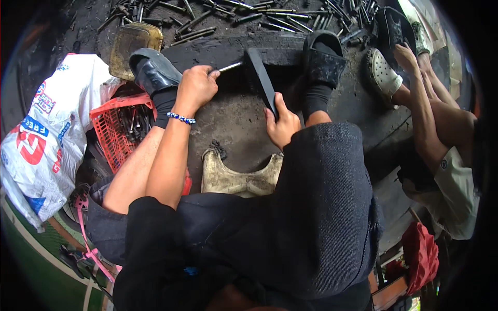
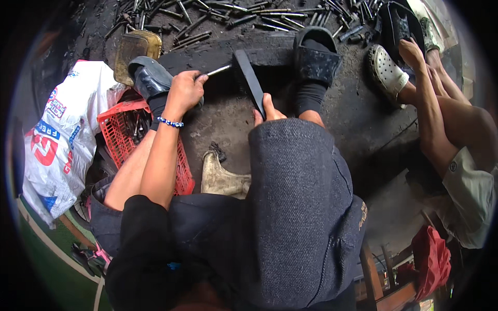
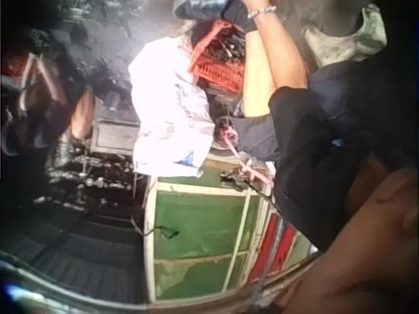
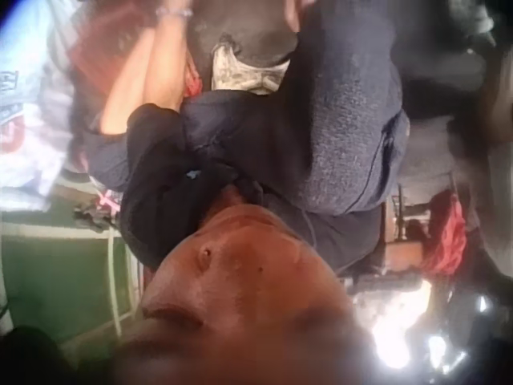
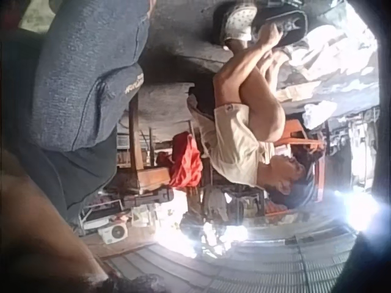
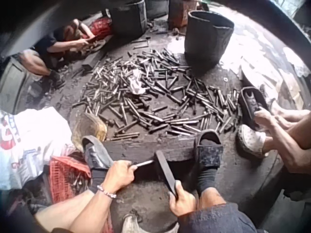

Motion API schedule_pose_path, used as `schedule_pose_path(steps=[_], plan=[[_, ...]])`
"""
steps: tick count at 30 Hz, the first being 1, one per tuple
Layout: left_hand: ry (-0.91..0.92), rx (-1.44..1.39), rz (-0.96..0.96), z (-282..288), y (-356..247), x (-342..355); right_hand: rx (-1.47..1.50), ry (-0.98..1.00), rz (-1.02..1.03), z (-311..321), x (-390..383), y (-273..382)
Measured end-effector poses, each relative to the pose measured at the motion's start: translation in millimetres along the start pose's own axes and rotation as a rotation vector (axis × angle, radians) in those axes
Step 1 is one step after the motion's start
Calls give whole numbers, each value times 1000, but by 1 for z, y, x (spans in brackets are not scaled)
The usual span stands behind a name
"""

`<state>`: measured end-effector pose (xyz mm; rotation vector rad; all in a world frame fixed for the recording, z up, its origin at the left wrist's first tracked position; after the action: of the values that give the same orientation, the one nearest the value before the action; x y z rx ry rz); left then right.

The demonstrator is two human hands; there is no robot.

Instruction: Cleaning and scraping carbon or grime off small metal rods using a scraping tool and brush.

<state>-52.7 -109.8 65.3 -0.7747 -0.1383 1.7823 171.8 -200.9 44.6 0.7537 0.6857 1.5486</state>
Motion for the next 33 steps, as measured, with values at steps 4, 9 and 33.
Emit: schedule_pose_path(steps=[4,9,33], plan=[[16,-35,40,7,-5,1,-305,253,-183,-13,60,23],[55,-17,88,2,9,4,-76,114,-138,-5,2,10],[43,13,98,0,5,13,-94,121,-223,19,-102,-44]])
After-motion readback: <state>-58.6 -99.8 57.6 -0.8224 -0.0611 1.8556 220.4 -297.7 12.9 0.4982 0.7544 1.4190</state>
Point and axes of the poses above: each hand's wrist, its own x-axis towards the middle knuckle, its own z-axis out of the back of the hand, y = z × x, the point moved 6 cm from there along x, towards the middle knuckle, and after that the axes turned 9 degrees about z, right-handed, at the moved point
